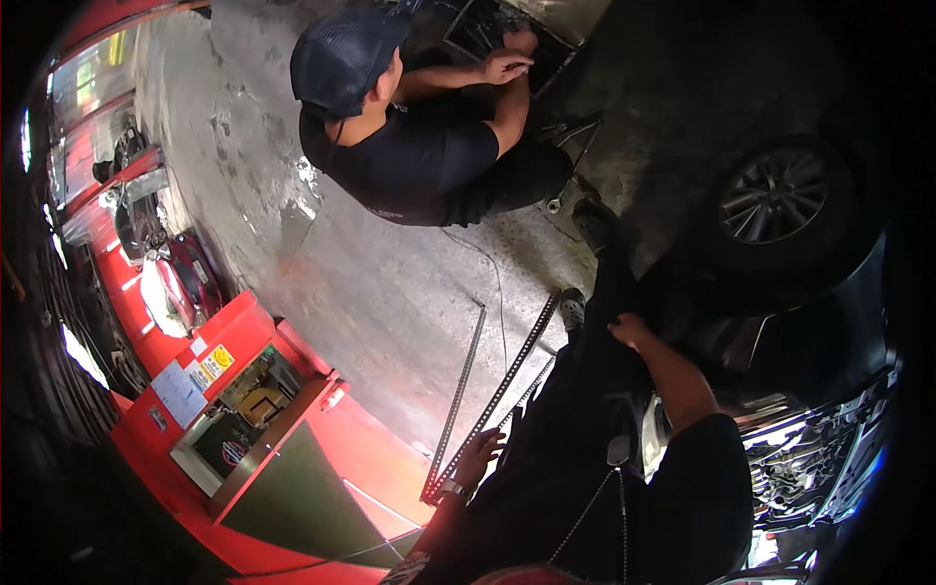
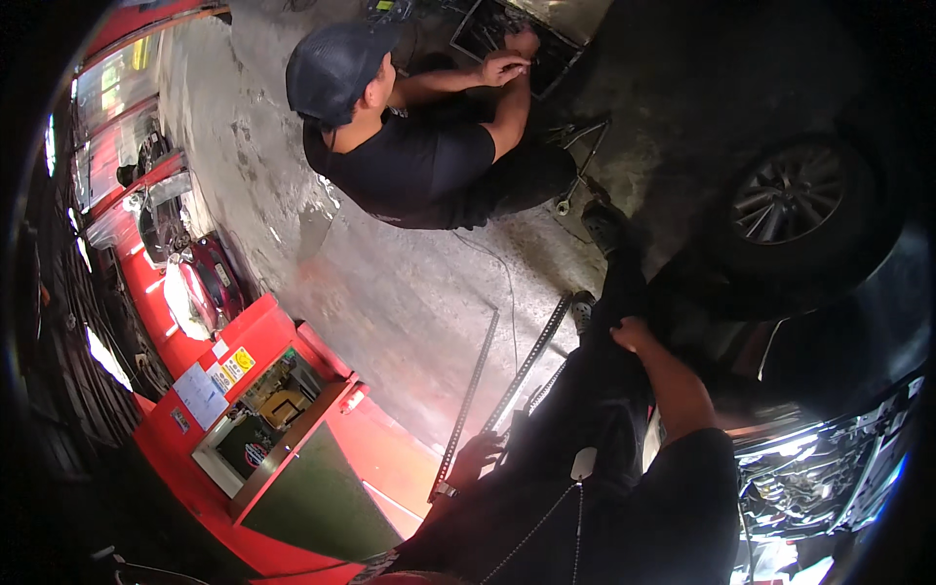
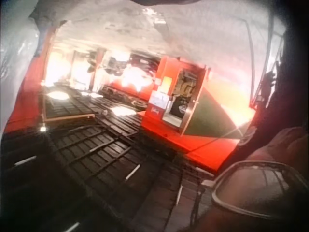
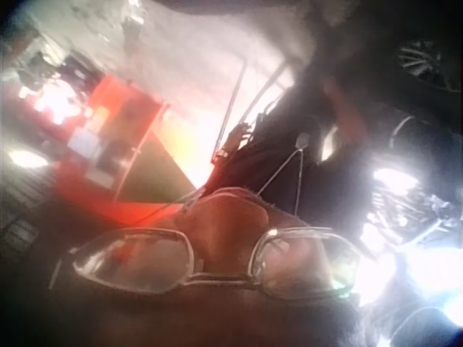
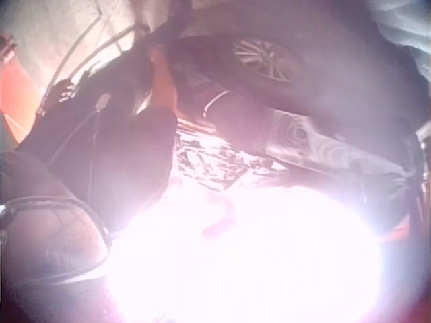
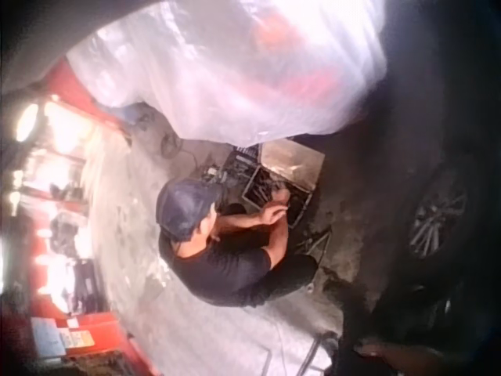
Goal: The person detaches hoses in a car engine bay, using a screwdriver to pry and loosen clamps before disconnecting the air intake hose by hand.
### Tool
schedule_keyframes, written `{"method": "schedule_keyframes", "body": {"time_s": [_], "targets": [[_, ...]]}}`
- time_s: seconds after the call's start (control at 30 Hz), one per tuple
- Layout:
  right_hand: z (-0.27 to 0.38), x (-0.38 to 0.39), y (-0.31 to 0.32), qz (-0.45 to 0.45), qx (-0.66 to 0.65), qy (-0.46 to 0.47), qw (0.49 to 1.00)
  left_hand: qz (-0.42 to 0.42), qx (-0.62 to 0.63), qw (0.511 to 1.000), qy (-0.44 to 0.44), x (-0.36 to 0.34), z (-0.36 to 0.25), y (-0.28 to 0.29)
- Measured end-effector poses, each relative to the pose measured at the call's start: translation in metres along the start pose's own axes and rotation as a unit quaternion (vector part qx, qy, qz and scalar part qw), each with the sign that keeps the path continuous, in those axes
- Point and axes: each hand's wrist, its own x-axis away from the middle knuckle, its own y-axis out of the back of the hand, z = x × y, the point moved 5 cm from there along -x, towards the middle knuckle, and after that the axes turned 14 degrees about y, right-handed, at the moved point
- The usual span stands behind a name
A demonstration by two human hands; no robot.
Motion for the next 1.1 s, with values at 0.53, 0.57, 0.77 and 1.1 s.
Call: {"method": "schedule_keyframes", "body": {"time_s": [0.53,0.57,0.77,1.1], "targets": [[-0.032,0.002,-0.008,-0.047,-0.001,0.024,0.999,0.011,-0.015,0.999,0.036,-0.020,-0.027,-0.010],[-0.037,0.005,-0.015,-0.101,0.045,0.063,0.992,0.023,-0.011,0.999,0.039,-0.025,-0.026,-0.015],[-0.007,0.025,0.022,0.123,-0.204,0.006,0.971,-0.061,-0.191,0.980,-0.018,-0.060,-0.025,-0.011],[-0.044,-0.038,0.017,-0.213,-0.342,-0.056,0.913,0.022,-0.432,0.882,-0.188,-0.261,-0.062,-0.059]]}}
